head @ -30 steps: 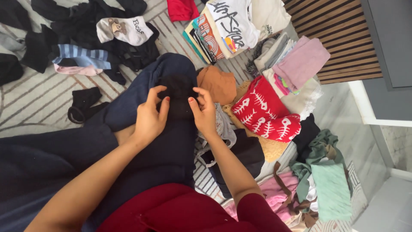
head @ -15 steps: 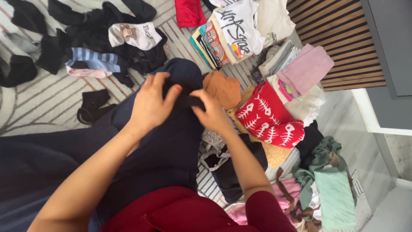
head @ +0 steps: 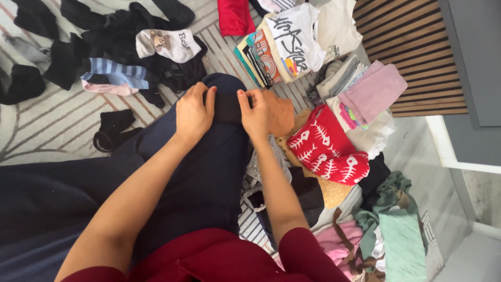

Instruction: Folding various items of laundry, such as socks and underwear, while sitting on a rug.

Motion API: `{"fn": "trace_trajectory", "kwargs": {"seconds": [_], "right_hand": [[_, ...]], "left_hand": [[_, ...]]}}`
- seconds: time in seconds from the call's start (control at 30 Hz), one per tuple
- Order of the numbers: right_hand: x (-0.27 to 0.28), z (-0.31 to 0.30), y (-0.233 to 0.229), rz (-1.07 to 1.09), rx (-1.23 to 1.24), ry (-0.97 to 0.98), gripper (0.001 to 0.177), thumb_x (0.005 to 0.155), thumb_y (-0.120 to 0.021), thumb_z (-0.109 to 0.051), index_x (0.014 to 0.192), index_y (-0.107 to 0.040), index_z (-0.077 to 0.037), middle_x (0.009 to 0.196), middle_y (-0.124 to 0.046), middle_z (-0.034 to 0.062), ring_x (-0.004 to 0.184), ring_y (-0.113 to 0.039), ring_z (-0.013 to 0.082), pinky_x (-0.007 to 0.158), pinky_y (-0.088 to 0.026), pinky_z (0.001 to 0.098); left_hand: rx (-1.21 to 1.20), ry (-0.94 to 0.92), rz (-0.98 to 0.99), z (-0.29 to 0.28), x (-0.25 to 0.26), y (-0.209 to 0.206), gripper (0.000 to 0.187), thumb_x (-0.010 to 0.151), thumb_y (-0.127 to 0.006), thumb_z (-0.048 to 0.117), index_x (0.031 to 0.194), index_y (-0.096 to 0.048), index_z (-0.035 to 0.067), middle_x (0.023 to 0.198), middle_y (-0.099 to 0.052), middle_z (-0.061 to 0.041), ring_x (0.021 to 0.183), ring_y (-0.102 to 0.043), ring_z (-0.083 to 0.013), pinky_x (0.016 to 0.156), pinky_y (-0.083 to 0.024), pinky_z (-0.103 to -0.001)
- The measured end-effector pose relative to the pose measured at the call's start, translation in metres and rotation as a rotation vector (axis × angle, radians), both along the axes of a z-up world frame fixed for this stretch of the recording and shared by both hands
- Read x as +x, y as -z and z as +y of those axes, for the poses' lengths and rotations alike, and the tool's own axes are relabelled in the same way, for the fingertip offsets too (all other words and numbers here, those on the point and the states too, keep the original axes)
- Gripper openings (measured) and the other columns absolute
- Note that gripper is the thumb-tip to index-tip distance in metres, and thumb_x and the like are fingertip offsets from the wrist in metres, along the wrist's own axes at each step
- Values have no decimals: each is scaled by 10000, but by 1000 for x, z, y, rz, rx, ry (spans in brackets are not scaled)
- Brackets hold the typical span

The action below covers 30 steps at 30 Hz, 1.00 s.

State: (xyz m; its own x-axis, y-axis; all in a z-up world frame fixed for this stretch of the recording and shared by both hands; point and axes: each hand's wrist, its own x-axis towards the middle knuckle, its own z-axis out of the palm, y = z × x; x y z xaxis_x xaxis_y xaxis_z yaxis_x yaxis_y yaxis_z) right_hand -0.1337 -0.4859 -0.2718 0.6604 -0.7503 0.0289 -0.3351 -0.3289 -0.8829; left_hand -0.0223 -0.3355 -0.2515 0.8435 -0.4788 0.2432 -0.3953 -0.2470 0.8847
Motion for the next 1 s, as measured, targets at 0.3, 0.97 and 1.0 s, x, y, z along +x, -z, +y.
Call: {"fn": "trace_trajectory", "kwargs": {"seconds": [0.3, 0.97, 1.0], "right_hand": [[1, 30, -24, 14, -443, 126, 248, 1062, -572, -246, 997, -605, -10, 833, -646, 185, 751, -634, 326, 678, -487, 428], [114, 147, -63, -122, 269, -525, 205, 1051, -620, -159, 1195, -551, -30, 1032, -615, 21, 967, -585, 105, 875, -470, 262], [129, 161, -72, -138, 419, -644, 350, 1017, -636, -155, 1331, -531, -41, 1161, -654, 27, 1089, -632, 109, 980, -502, 245]], "left_hand": [[125, -107, 123, 35, 25, 23, 338, 1073, -651, 297, 910, -647, 1, 859, -702, -216, 782, -687, -422, 689, -526, -508], [-778, -155, 1096, 175, 85, -33, 281, 916, -737, 132, 1170, -662, 38, 1034, -745, -43, 920, -707, -157, 830, -575, -359], [-668, -186, 1028, 199, 93, -41, 263, 908, -723, 111, 1148, -665, 22, 996, -754, -41, 876, -717, -146, 789, -599, -349]]}}
